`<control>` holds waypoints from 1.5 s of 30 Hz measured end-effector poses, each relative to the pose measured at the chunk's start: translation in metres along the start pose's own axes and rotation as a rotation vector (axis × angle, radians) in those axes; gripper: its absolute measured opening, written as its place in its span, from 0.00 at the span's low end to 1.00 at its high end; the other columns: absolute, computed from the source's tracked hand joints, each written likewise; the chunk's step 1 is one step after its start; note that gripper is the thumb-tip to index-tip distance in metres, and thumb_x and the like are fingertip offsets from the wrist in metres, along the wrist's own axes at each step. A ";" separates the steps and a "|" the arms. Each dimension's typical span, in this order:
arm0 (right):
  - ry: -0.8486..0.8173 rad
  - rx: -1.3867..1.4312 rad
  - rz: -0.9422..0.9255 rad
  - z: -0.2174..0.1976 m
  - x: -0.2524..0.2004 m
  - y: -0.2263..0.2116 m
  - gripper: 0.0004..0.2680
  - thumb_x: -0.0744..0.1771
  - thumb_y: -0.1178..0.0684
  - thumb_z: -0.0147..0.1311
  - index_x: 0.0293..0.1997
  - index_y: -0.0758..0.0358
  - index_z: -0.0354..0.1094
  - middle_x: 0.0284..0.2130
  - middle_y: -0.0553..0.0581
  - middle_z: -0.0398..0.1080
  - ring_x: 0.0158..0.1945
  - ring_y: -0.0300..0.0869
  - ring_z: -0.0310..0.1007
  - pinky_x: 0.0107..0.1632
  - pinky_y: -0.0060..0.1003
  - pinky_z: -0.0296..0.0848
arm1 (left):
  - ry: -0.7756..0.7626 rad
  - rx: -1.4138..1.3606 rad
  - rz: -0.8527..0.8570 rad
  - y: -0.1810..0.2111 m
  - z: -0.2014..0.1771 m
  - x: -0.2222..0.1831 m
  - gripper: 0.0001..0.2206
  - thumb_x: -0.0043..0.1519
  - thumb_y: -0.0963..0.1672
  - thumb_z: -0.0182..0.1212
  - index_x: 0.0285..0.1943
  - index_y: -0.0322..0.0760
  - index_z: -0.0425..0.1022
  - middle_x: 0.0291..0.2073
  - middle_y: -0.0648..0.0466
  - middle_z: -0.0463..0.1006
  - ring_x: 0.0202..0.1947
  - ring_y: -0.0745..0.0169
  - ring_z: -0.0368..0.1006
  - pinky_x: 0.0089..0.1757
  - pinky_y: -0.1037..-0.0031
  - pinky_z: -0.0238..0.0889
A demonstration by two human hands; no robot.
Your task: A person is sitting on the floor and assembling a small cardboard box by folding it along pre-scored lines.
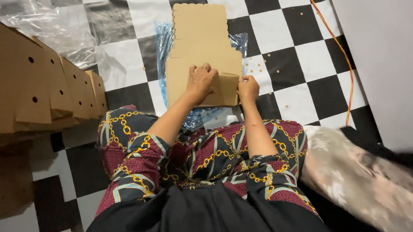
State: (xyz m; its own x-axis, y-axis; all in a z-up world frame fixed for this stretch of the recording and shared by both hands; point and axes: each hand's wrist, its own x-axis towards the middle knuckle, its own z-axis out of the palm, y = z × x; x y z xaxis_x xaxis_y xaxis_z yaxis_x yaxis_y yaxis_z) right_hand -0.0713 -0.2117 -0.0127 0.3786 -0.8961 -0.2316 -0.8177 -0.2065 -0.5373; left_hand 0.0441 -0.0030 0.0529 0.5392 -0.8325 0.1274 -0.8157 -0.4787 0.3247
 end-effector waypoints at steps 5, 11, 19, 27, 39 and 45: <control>-0.072 0.017 -0.095 0.010 0.018 0.017 0.09 0.64 0.43 0.58 0.47 0.45 0.75 0.38 0.51 0.79 0.49 0.50 0.79 0.51 0.43 0.77 | -0.027 0.101 0.079 0.013 -0.020 -0.008 0.27 0.43 0.50 0.82 0.51 0.54 0.74 0.44 0.59 0.74 0.43 0.56 0.76 0.48 0.59 0.61; -0.148 0.163 -0.203 -0.022 -0.017 -0.005 0.16 0.60 0.46 0.69 0.46 0.61 0.74 0.39 0.63 0.77 0.50 0.59 0.77 0.53 0.51 0.74 | -0.212 -0.168 0.179 0.043 -0.083 -0.038 0.15 0.53 0.55 0.67 0.38 0.47 0.82 0.32 0.50 0.81 0.35 0.46 0.80 0.40 0.57 0.71; -0.103 -0.002 -0.324 -0.002 -0.037 -0.024 0.21 0.58 0.57 0.69 0.57 0.59 0.70 0.47 0.65 0.76 0.55 0.57 0.76 0.58 0.49 0.75 | -0.281 -0.047 0.039 0.001 0.032 -0.023 0.20 0.63 0.51 0.65 0.64 0.54 0.76 0.65 0.55 0.75 0.66 0.48 0.69 0.62 0.44 0.59; -0.153 0.062 -0.318 -0.031 -0.098 -0.073 0.19 0.74 0.39 0.32 0.58 0.67 0.61 0.50 0.71 0.67 0.59 0.63 0.70 0.66 0.56 0.64 | -0.451 0.128 0.029 0.008 0.003 -0.013 0.41 0.54 0.53 0.74 0.78 0.57 0.57 0.79 0.62 0.52 0.78 0.45 0.43 0.66 0.30 0.40; -0.394 -0.494 -0.515 -0.016 -0.045 -0.083 0.23 0.71 0.50 0.41 0.78 0.54 0.40 0.59 0.68 0.60 0.61 0.65 0.68 0.61 0.62 0.68 | -0.452 0.059 -0.097 0.011 -0.008 -0.012 0.48 0.49 0.52 0.79 0.79 0.49 0.54 0.79 0.53 0.49 0.78 0.46 0.43 0.68 0.38 0.42; -0.209 -0.479 -0.504 -0.008 -0.050 -0.087 0.20 0.72 0.48 0.49 0.74 0.55 0.54 0.56 0.72 0.58 0.62 0.68 0.62 0.58 0.61 0.71 | -0.370 0.024 -0.190 0.019 -0.023 -0.030 0.43 0.53 0.51 0.77 0.78 0.46 0.58 0.78 0.43 0.50 0.77 0.37 0.44 0.66 0.35 0.44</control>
State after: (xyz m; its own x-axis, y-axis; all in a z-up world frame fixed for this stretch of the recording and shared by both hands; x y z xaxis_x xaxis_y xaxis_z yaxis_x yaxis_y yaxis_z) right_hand -0.0221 -0.1521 0.0519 0.7950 -0.5632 -0.2255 -0.6045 -0.7668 -0.2160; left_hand 0.0171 0.0188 0.0767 0.5726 -0.7706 -0.2797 -0.7159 -0.6363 0.2874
